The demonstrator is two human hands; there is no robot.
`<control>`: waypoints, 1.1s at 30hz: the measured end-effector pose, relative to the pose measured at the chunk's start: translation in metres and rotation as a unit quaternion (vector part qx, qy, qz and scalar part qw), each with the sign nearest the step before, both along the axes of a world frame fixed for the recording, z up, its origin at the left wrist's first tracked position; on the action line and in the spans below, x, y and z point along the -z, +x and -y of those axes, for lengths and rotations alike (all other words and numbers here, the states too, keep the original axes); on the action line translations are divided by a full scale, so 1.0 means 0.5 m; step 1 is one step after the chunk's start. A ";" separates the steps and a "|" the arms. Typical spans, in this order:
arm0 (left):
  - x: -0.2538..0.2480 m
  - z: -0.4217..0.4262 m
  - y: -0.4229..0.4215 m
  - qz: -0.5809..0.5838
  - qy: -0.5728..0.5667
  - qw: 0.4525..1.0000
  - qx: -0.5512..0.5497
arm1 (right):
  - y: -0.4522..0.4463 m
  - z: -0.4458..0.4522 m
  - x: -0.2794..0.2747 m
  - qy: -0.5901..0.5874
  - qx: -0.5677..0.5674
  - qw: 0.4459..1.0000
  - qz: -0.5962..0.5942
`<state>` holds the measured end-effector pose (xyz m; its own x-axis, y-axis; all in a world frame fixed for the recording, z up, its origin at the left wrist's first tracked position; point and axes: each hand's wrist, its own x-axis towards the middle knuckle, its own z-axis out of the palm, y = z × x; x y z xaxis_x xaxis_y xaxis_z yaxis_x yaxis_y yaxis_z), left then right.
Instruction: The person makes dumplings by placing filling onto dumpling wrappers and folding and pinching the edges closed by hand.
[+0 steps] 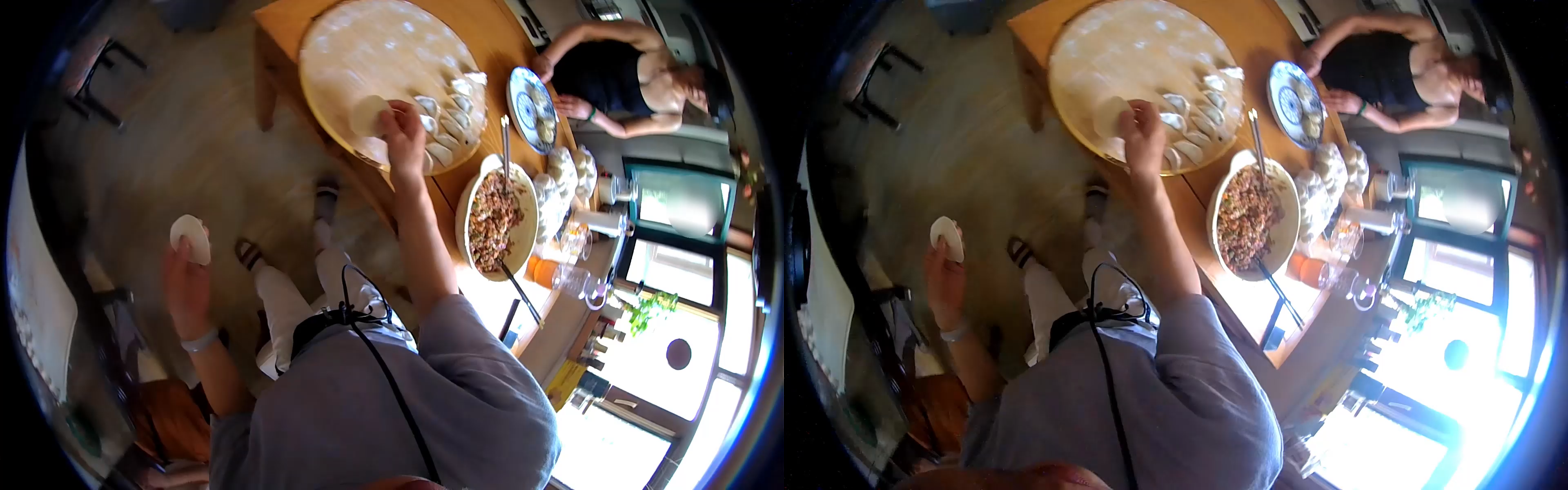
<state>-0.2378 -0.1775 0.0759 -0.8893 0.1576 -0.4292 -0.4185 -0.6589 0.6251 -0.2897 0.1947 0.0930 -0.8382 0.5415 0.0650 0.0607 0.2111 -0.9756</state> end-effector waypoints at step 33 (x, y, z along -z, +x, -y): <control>0.070 -0.398 0.465 -0.108 0.137 0.954 0.245 | 0.811 -0.372 -0.117 -0.027 0.042 0.992 -0.120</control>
<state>-0.0054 0.0217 0.0409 -0.7439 0.6561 -0.1272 -0.5981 -0.5688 0.5646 0.1156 0.3807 0.1513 -0.7537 0.6168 0.2268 -0.1597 0.1628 -0.9736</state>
